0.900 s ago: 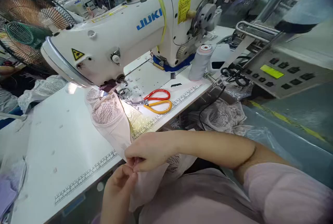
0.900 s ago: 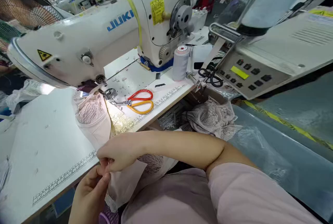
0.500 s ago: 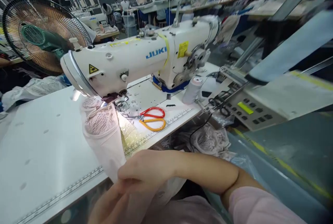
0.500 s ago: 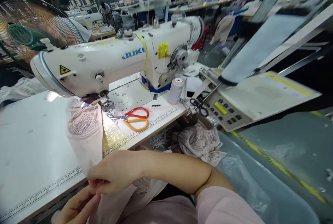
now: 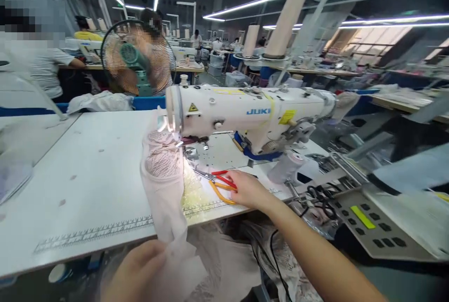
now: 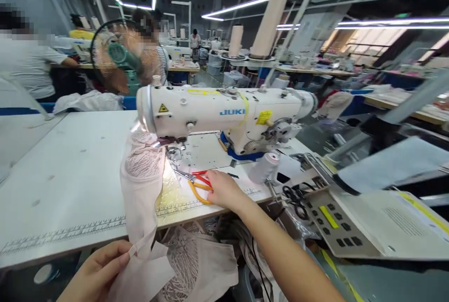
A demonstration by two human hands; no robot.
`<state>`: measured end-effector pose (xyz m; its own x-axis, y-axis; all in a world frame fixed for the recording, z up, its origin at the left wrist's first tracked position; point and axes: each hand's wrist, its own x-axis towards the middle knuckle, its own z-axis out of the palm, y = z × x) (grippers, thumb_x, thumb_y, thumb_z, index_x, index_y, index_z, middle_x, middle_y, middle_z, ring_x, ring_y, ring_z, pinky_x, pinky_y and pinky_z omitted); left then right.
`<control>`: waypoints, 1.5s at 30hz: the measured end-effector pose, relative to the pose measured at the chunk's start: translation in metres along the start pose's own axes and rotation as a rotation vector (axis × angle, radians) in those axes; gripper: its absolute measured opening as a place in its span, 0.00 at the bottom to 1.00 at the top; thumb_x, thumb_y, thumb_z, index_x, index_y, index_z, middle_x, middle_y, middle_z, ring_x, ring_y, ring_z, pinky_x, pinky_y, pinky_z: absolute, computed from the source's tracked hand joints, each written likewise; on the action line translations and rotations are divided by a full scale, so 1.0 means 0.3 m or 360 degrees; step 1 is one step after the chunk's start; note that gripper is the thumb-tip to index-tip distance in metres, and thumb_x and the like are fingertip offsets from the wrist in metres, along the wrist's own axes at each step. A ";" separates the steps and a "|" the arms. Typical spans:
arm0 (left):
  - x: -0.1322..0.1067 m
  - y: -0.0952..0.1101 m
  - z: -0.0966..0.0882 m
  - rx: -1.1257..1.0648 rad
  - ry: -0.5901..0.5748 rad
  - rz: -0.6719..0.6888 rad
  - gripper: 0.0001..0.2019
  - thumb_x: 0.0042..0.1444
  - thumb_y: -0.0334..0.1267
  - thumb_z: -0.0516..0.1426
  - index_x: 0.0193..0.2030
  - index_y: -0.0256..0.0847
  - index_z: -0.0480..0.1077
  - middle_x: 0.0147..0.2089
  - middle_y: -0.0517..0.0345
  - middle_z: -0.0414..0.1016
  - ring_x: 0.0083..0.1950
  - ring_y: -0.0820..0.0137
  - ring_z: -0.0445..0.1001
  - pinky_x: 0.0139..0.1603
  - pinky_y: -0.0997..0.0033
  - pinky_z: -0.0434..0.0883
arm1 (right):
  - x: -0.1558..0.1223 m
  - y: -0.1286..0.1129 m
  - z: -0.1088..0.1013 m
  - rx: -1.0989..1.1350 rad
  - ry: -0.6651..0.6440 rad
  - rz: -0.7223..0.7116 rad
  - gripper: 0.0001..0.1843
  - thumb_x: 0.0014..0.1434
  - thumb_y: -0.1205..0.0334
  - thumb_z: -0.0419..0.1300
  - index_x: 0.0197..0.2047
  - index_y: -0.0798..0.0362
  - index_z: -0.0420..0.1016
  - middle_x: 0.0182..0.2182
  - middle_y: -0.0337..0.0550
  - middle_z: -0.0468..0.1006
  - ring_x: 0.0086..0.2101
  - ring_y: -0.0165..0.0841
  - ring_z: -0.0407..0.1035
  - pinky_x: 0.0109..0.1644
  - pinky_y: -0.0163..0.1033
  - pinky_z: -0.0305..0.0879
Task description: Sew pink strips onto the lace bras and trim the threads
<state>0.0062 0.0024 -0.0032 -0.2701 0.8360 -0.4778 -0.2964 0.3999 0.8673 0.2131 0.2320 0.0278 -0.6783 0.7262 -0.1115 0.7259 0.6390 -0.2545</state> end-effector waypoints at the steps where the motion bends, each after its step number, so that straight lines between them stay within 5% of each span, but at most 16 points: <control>1: 0.000 -0.001 -0.005 -0.0069 -0.0006 -0.0020 0.22 0.38 0.58 0.67 0.27 0.38 0.75 0.27 0.57 0.74 0.30 0.71 0.67 0.31 0.76 0.62 | -0.022 0.001 0.010 0.0013 0.0001 0.0004 0.19 0.48 0.73 0.57 0.46 0.58 0.69 0.39 0.50 0.76 0.39 0.41 0.71 0.40 0.38 0.62; 4: 0.001 -0.004 -0.019 -0.0175 -0.0074 -0.0037 0.22 0.36 0.56 0.69 0.25 0.37 0.74 0.25 0.59 0.72 0.28 0.74 0.63 0.30 0.78 0.58 | -0.109 0.021 0.041 0.0155 0.0014 0.0075 0.21 0.49 0.71 0.54 0.48 0.55 0.68 0.40 0.47 0.76 0.37 0.38 0.71 0.38 0.37 0.63; 8: 0.003 -0.002 -0.022 -0.0201 -0.0114 -0.0068 0.23 0.34 0.57 0.69 0.24 0.37 0.74 0.23 0.59 0.70 0.26 0.75 0.62 0.27 0.77 0.56 | -0.230 0.064 0.055 0.0294 0.0053 0.0082 0.08 0.52 0.62 0.53 0.36 0.54 0.68 0.31 0.46 0.74 0.31 0.37 0.69 0.33 0.38 0.64; 11: 0.004 0.005 -0.011 -0.0175 -0.0108 -0.0099 0.24 0.31 0.58 0.69 0.22 0.38 0.72 0.22 0.60 0.69 0.24 0.75 0.61 0.26 0.76 0.56 | -0.315 0.057 0.064 0.0564 0.0028 0.0008 0.11 0.57 0.56 0.52 0.37 0.53 0.69 0.32 0.47 0.74 0.30 0.36 0.69 0.34 0.38 0.66; 15: 0.009 0.010 0.002 -0.0124 -0.0131 -0.0098 0.25 0.32 0.60 0.67 0.22 0.38 0.72 0.22 0.60 0.68 0.24 0.74 0.61 0.25 0.76 0.57 | -0.396 -0.011 0.135 0.0944 -0.0285 -0.0228 0.22 0.56 0.43 0.56 0.43 0.53 0.70 0.38 0.47 0.74 0.34 0.35 0.68 0.37 0.36 0.65; 19: 0.008 0.002 0.008 -0.0081 -0.0087 -0.0075 0.24 0.32 0.59 0.67 0.21 0.38 0.70 0.22 0.60 0.68 0.24 0.75 0.60 0.26 0.76 0.57 | -0.399 -0.098 0.222 0.0959 -0.0757 -0.0365 0.33 0.45 0.28 0.58 0.33 0.52 0.64 0.29 0.39 0.68 0.27 0.30 0.58 0.31 0.34 0.59; 22: 0.003 -0.004 0.011 -0.0056 -0.0056 -0.0043 0.22 0.34 0.56 0.66 0.21 0.38 0.69 0.22 0.61 0.67 0.25 0.75 0.59 0.26 0.76 0.56 | -0.376 -0.140 0.254 0.0896 -0.0913 -0.0414 0.35 0.44 0.24 0.54 0.29 0.51 0.56 0.27 0.37 0.63 0.25 0.28 0.52 0.29 0.34 0.53; 31: -0.007 0.003 0.041 0.0023 -0.0117 -0.0054 0.19 0.37 0.54 0.65 0.21 0.38 0.68 0.21 0.61 0.64 0.25 0.74 0.57 0.26 0.75 0.55 | -0.373 -0.171 0.283 0.0940 -0.0860 -0.0414 0.36 0.44 0.24 0.54 0.27 0.50 0.51 0.26 0.35 0.60 0.25 0.28 0.51 0.27 0.34 0.48; 38: -0.005 -0.003 0.053 0.0069 -0.0104 -0.0030 0.19 0.39 0.52 0.63 0.20 0.38 0.66 0.21 0.62 0.62 0.25 0.74 0.57 0.27 0.74 0.55 | -0.358 -0.205 0.276 0.1005 -0.0868 -0.0300 0.28 0.40 0.44 0.66 0.28 0.50 0.52 0.25 0.33 0.61 0.25 0.26 0.47 0.25 0.33 0.45; 45: -0.006 -0.003 0.053 0.0117 -0.0071 -0.0002 0.19 0.39 0.53 0.62 0.19 0.39 0.64 0.20 0.63 0.59 0.25 0.75 0.54 0.27 0.74 0.53 | -0.370 -0.220 0.274 0.1109 -0.0859 -0.0215 0.25 0.42 0.53 0.68 0.27 0.51 0.53 0.24 0.32 0.59 0.24 0.25 0.47 0.24 0.31 0.44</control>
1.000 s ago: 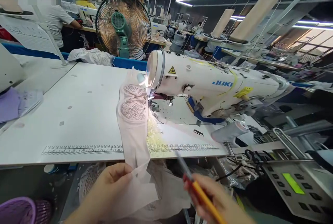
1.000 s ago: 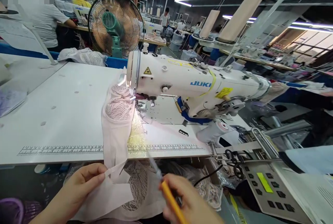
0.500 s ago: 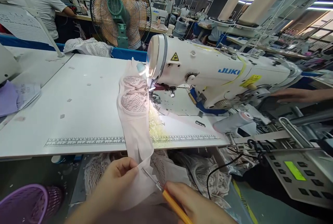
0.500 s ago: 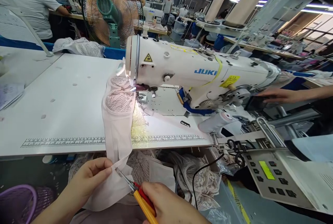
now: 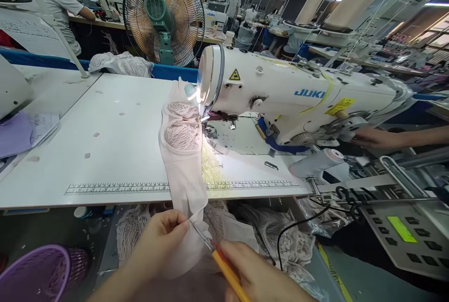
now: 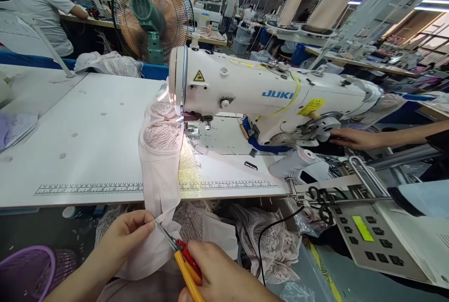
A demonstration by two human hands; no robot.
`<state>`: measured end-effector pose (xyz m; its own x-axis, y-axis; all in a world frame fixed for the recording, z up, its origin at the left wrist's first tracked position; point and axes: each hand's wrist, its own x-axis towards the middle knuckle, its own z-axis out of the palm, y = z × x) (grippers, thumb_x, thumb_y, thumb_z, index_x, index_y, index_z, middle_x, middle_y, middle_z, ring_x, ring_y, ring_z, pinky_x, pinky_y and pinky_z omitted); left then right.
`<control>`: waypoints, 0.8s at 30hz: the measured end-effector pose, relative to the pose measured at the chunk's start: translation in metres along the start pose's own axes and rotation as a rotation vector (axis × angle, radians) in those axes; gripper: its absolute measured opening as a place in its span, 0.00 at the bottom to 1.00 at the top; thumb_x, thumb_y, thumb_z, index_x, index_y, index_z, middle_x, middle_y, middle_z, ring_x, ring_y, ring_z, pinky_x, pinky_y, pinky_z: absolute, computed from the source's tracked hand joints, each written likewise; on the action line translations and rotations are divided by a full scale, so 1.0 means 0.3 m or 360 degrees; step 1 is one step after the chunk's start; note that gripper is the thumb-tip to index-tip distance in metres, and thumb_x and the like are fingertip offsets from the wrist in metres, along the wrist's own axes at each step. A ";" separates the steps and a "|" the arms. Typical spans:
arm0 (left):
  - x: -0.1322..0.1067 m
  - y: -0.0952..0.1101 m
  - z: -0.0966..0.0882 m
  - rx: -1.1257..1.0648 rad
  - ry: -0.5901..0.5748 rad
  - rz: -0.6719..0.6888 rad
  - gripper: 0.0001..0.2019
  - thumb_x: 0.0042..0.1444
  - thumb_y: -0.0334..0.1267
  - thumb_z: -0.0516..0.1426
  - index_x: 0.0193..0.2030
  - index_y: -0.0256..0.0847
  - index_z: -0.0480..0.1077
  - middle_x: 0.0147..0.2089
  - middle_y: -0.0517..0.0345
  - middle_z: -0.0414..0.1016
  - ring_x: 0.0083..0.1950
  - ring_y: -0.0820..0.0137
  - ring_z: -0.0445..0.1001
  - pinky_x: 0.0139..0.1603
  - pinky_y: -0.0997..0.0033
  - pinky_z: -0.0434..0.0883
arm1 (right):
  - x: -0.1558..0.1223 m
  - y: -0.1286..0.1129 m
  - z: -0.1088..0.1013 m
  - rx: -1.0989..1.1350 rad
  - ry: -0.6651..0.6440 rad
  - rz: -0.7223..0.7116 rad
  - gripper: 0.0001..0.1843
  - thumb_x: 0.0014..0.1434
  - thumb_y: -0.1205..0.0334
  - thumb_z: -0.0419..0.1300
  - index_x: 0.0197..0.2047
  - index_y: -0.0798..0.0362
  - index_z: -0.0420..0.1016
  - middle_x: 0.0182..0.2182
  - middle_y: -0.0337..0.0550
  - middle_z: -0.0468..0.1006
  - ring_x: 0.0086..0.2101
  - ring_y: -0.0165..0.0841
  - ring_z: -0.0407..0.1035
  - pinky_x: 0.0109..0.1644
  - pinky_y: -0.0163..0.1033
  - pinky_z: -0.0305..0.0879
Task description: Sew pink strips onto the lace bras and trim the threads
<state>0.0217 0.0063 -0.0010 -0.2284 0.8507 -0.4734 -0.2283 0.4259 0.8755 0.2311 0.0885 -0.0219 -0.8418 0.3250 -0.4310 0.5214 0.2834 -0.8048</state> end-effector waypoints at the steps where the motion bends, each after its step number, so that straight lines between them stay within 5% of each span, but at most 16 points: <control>1: 0.000 0.001 0.001 0.0007 0.0005 -0.0002 0.19 0.39 0.53 0.62 0.19 0.39 0.64 0.20 0.63 0.59 0.25 0.75 0.54 0.27 0.74 0.52 | 0.000 -0.004 0.001 0.0016 0.0012 0.0020 0.24 0.42 0.54 0.68 0.26 0.51 0.53 0.23 0.32 0.59 0.24 0.25 0.47 0.24 0.31 0.44; 7: 0.011 0.004 0.001 0.0027 0.0010 -0.0001 0.19 0.38 0.53 0.62 0.18 0.38 0.65 0.19 0.63 0.58 0.24 0.75 0.53 0.26 0.74 0.52 | 0.014 0.012 0.029 0.0028 0.0091 0.0023 0.22 0.52 0.51 0.63 0.25 0.52 0.53 0.23 0.32 0.59 0.24 0.25 0.51 0.24 0.30 0.47; 11: 0.008 0.005 -0.003 0.0077 -0.0015 0.0027 0.19 0.40 0.53 0.62 0.20 0.38 0.67 0.20 0.62 0.62 0.24 0.74 0.56 0.26 0.74 0.55 | 0.020 0.046 0.033 0.0080 0.0205 -0.0061 0.30 0.52 0.34 0.58 0.24 0.51 0.51 0.22 0.33 0.56 0.24 0.25 0.50 0.24 0.31 0.46; 15: -0.035 -0.004 0.016 0.0317 -0.0123 0.0171 0.15 0.47 0.51 0.60 0.24 0.39 0.73 0.25 0.56 0.70 0.29 0.68 0.65 0.31 0.72 0.62 | 0.011 0.023 -0.010 0.0093 0.0562 -0.0281 0.39 0.42 0.19 0.51 0.23 0.51 0.52 0.21 0.32 0.54 0.23 0.26 0.47 0.25 0.33 0.45; 19: -0.077 -0.025 0.057 0.0331 -0.0180 0.0291 0.14 0.50 0.50 0.60 0.36 0.43 0.74 0.28 0.57 0.71 0.31 0.67 0.68 0.33 0.71 0.64 | 0.012 -0.048 -0.028 0.0226 0.0679 -0.0487 0.37 0.39 0.23 0.60 0.25 0.52 0.60 0.22 0.34 0.59 0.24 0.28 0.53 0.27 0.34 0.51; 24: -0.087 -0.029 0.072 0.0205 -0.0275 0.0268 0.17 0.47 0.54 0.63 0.29 0.42 0.69 0.27 0.59 0.69 0.29 0.71 0.66 0.33 0.72 0.64 | 0.046 -0.094 0.007 0.0776 0.0362 -0.0424 0.24 0.48 0.41 0.65 0.30 0.52 0.62 0.24 0.34 0.66 0.21 0.25 0.61 0.24 0.31 0.58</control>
<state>0.0502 -0.0128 0.0058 -0.0853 0.9481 -0.3064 -0.0758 0.3005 0.9508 0.2047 0.0832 -0.0060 -0.8557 0.4999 -0.1339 0.1272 -0.0477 -0.9907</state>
